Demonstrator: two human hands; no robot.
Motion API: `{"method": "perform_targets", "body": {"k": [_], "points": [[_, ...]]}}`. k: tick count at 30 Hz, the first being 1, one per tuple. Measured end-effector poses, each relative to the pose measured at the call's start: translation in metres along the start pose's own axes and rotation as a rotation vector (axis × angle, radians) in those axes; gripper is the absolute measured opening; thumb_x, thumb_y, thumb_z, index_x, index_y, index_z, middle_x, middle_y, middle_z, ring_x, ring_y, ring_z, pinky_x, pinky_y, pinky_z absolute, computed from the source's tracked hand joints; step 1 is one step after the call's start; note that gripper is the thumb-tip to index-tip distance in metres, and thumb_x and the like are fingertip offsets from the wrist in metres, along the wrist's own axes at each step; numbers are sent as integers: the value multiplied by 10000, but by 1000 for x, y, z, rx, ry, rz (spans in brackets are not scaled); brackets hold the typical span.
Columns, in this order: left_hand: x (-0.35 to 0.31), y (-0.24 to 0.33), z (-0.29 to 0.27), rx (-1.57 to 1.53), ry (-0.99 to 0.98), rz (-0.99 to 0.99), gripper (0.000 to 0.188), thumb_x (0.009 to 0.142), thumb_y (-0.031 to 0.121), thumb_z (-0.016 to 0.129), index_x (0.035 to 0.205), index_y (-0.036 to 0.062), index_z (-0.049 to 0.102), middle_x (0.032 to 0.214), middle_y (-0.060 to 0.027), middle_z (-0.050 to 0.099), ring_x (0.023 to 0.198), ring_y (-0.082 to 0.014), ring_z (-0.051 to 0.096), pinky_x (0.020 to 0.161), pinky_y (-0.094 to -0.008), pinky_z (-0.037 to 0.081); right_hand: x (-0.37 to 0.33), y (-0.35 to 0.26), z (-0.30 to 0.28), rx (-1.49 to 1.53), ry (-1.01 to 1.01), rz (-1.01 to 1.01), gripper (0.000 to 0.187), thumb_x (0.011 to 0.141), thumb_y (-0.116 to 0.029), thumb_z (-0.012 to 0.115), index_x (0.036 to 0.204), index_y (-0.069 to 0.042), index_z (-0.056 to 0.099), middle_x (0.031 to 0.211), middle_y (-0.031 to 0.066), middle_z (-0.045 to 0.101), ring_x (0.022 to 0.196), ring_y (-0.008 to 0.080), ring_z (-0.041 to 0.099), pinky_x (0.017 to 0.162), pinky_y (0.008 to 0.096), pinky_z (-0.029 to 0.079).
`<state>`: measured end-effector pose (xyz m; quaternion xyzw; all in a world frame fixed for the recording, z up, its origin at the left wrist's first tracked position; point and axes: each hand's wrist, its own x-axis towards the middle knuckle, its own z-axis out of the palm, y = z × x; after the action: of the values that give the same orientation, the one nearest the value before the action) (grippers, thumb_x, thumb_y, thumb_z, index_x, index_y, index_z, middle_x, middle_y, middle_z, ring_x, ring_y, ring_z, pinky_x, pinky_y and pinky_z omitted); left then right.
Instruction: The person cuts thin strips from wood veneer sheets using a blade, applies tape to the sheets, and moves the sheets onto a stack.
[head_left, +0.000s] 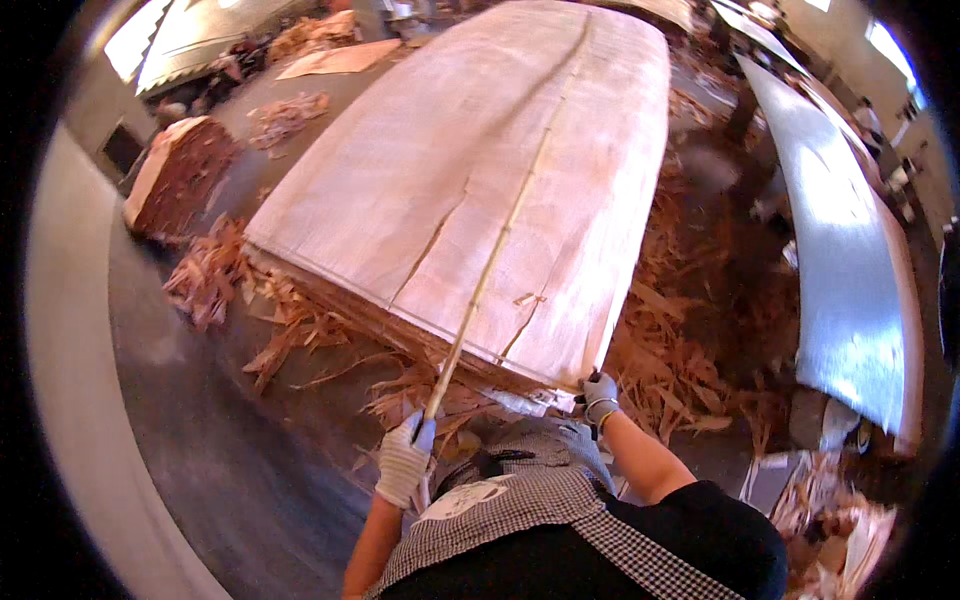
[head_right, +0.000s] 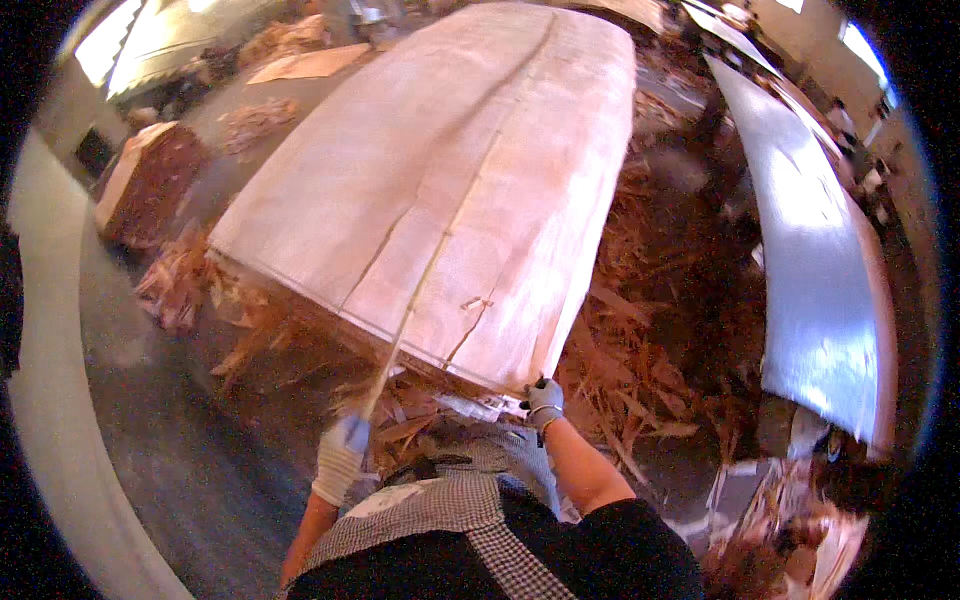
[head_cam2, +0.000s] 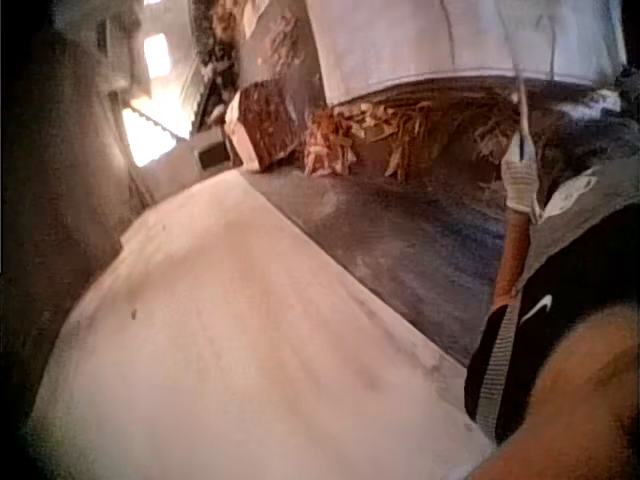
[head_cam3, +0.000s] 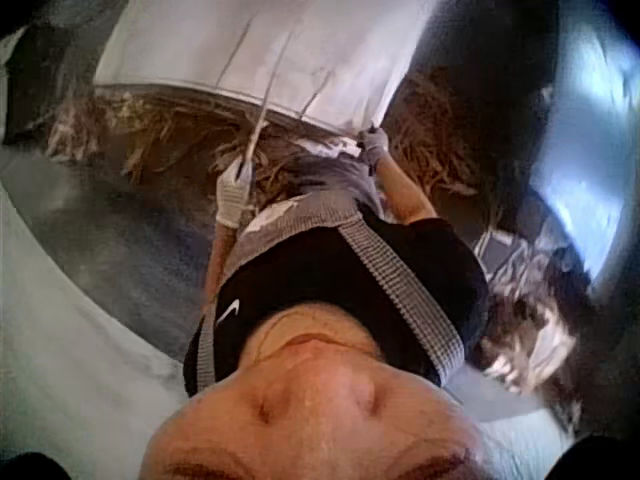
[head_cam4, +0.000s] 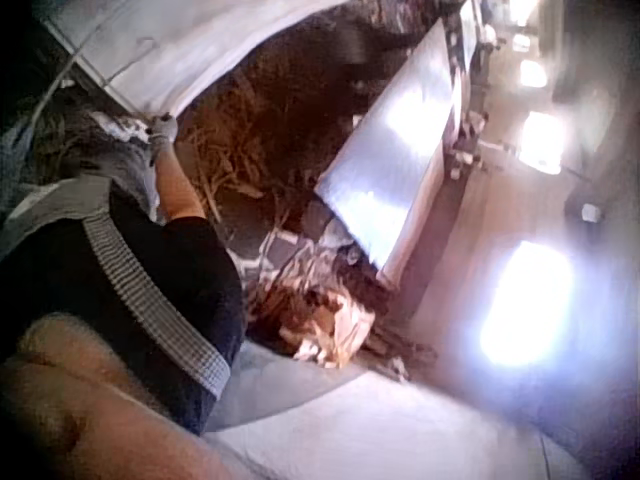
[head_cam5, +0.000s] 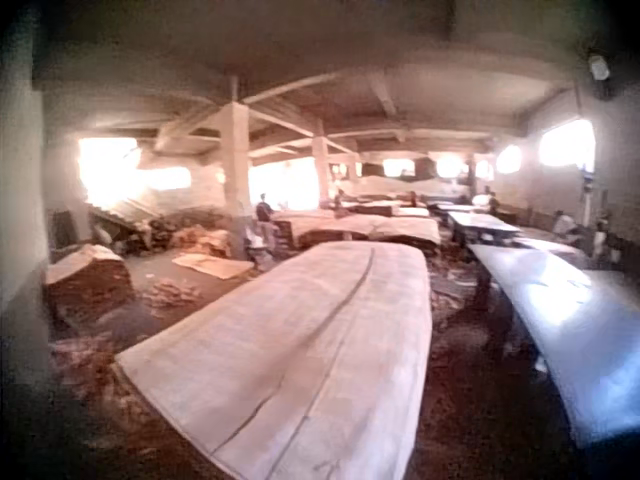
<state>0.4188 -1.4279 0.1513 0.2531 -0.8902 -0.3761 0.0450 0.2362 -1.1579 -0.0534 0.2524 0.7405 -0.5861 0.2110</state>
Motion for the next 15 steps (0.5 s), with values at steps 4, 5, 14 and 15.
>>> {"method": "perform_targets", "body": {"k": [4,5,14,15], "points": [[84,-15,6,141,-42,196,376,785,251,566,1076,15,532,922,-196,582,861,-313,570,749,-386,448,-24,-12,-22,-282,188,-313,193,754,-144,637,768,31,557,587,93,552,503,188,592,384,287,455],[104,-23,2,448,-24,265,490,747,262,592,1159,30,465,1120,-202,500,988,-336,507,849,-416,405,-56,-46,-3,-134,126,-194,167,756,-133,635,784,19,570,595,78,555,470,156,564,373,271,427],[217,56,94,-434,-686,259,464,820,344,570,1105,-20,524,940,-119,602,852,-144,525,772,-292,418,-112,-175,85,333,-439,-252,228,847,-259,559,908,-39,566,609,44,569,458,107,516,421,216,409],[224,60,88,-401,-622,188,429,811,344,580,1043,-16,569,864,-104,617,778,-136,528,719,-298,431,-112,-175,89,429,-496,-256,266,855,-277,546,956,-32,573,617,53,579,466,113,526,431,220,423]]}}
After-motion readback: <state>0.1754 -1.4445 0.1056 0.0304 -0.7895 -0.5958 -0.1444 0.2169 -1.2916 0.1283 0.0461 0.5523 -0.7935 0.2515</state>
